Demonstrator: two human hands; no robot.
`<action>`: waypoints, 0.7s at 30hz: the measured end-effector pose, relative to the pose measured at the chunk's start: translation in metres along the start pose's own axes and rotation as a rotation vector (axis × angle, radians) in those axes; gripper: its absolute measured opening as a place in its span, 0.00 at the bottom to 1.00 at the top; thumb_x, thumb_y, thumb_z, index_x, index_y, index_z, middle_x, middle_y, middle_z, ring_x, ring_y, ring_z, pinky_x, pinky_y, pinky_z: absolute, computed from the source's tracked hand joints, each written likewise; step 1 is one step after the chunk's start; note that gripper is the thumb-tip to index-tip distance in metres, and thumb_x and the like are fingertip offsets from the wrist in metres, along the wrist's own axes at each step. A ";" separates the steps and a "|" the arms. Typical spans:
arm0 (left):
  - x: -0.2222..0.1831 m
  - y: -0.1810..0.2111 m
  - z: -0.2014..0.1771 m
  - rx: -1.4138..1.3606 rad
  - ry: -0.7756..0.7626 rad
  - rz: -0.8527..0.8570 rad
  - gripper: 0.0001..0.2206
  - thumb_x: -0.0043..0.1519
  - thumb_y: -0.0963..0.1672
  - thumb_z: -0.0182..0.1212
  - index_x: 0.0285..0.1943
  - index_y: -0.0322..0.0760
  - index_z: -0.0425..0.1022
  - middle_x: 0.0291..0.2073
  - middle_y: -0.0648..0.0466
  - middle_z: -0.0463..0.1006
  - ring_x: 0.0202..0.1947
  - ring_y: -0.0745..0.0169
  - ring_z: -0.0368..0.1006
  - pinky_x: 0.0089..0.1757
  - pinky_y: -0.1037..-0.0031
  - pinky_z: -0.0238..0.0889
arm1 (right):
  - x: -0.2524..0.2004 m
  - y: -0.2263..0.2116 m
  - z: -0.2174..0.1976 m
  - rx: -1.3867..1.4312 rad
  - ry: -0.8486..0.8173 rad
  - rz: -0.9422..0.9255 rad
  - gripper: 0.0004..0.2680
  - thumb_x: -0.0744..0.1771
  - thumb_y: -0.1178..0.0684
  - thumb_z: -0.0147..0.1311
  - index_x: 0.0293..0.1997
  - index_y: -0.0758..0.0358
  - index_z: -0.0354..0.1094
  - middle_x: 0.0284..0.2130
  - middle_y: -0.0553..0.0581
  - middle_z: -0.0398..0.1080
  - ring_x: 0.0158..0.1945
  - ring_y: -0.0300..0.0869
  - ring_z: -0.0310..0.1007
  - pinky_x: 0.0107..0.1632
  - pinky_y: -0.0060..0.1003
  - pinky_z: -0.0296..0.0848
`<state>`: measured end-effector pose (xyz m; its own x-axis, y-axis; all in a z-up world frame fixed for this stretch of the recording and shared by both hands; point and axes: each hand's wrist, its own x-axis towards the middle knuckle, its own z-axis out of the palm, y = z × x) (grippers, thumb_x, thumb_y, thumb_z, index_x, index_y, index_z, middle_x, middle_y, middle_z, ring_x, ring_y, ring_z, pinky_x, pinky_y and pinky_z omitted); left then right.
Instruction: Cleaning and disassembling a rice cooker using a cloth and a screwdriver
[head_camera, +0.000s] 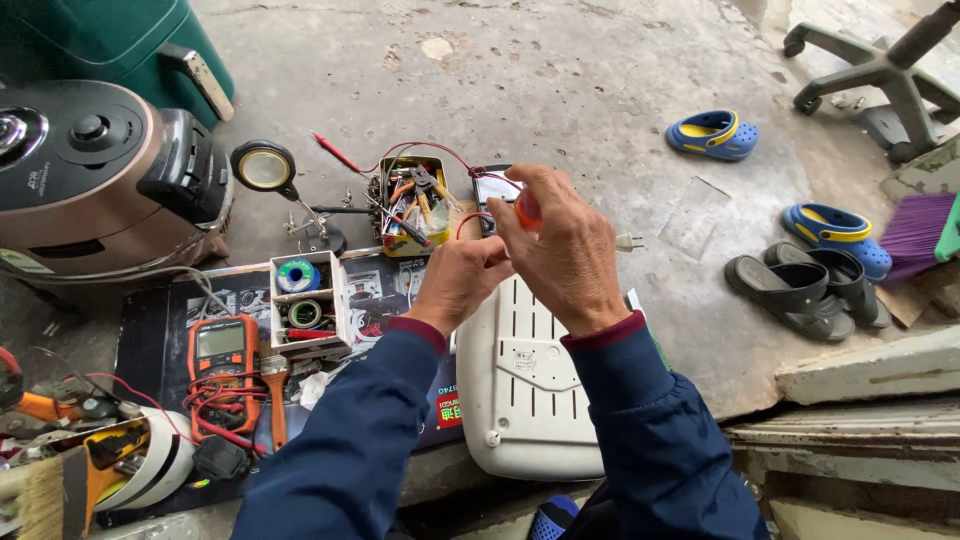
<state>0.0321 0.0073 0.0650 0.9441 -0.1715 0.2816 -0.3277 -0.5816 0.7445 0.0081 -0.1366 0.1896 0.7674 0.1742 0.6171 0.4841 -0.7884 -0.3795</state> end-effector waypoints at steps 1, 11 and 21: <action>0.000 0.001 0.002 0.017 0.017 -0.007 0.09 0.60 0.51 0.76 0.34 0.57 0.79 0.26 0.65 0.83 0.38 0.57 0.86 0.42 0.63 0.77 | -0.001 -0.002 -0.001 0.011 -0.009 0.007 0.12 0.72 0.44 0.66 0.60 0.49 0.72 0.41 0.57 0.76 0.44 0.59 0.83 0.45 0.54 0.80; 0.000 0.008 -0.007 0.053 -0.027 0.051 0.05 0.64 0.48 0.71 0.39 0.50 0.80 0.30 0.54 0.85 0.42 0.40 0.85 0.41 0.50 0.76 | 0.000 0.001 -0.006 -0.014 0.009 -0.019 0.12 0.71 0.44 0.66 0.60 0.50 0.75 0.38 0.57 0.77 0.42 0.58 0.84 0.43 0.53 0.81; -0.001 0.014 -0.010 0.014 -0.105 -0.092 0.06 0.65 0.51 0.69 0.37 0.55 0.81 0.32 0.62 0.88 0.45 0.45 0.85 0.47 0.56 0.78 | 0.000 -0.001 -0.011 -0.003 -0.014 0.039 0.12 0.71 0.42 0.64 0.60 0.48 0.74 0.41 0.57 0.78 0.47 0.59 0.84 0.46 0.55 0.82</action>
<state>0.0261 0.0074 0.0812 0.9689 -0.1988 0.1474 -0.2400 -0.6094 0.7556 0.0024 -0.1423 0.1977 0.7913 0.1515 0.5923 0.4525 -0.7966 -0.4009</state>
